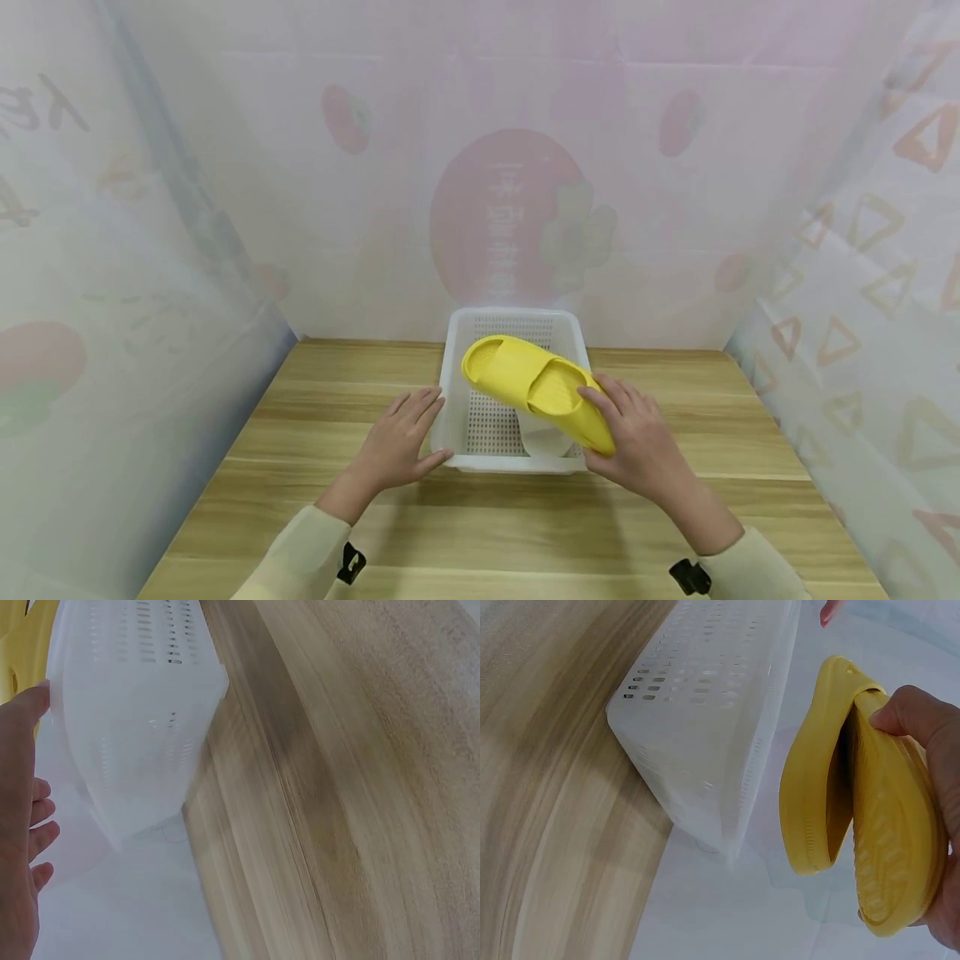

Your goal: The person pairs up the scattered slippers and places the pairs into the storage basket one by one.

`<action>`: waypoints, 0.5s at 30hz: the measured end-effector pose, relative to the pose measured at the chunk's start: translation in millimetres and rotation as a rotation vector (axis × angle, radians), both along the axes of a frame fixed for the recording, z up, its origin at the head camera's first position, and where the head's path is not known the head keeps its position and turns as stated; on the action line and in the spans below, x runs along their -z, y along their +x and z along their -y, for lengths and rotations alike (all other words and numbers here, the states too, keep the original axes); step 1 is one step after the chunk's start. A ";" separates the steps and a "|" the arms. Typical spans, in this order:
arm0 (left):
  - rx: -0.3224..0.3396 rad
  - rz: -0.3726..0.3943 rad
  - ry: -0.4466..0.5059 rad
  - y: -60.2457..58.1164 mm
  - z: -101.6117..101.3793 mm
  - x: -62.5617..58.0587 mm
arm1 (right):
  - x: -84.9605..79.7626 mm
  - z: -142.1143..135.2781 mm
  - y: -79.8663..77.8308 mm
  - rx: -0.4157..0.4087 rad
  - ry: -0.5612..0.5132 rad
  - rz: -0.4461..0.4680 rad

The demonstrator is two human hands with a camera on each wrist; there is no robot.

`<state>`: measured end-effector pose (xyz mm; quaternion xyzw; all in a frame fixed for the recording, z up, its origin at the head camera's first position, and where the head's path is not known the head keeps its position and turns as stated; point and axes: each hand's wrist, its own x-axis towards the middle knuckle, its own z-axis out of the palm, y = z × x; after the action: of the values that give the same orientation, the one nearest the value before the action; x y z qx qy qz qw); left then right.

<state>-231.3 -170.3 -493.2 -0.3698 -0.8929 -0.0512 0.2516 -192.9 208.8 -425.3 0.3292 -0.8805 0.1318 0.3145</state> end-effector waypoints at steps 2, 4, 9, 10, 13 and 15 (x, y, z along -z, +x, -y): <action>-0.009 0.024 -0.019 -0.8 0.6 0.9 | 1.4 0.7 -0.7 0.007 -0.009 0.002; -0.017 0.048 -0.035 -1.5 0.9 1.4 | 2.8 1.3 -1.4 0.015 -0.016 0.006; -0.036 0.102 -0.071 -2.6 1.2 4.6 | 5.7 3.8 -3.1 0.037 -0.025 0.020; -0.040 0.113 -0.076 -2.6 1.2 5.6 | 6.3 4.5 -3.5 0.042 -0.027 0.023; -0.044 0.137 -0.079 -2.9 1.2 9.6 | 7.6 6.3 -4.2 0.057 -0.031 0.026; -0.044 0.149 -0.077 -3.2 1.0 12.1 | 8.4 7.9 -4.5 0.068 -0.035 0.028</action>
<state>-234.5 -171.3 -505.3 -0.3549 -0.9183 -0.0387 0.1713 -197.4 201.0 -433.7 0.2916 -0.8930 0.1412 0.3122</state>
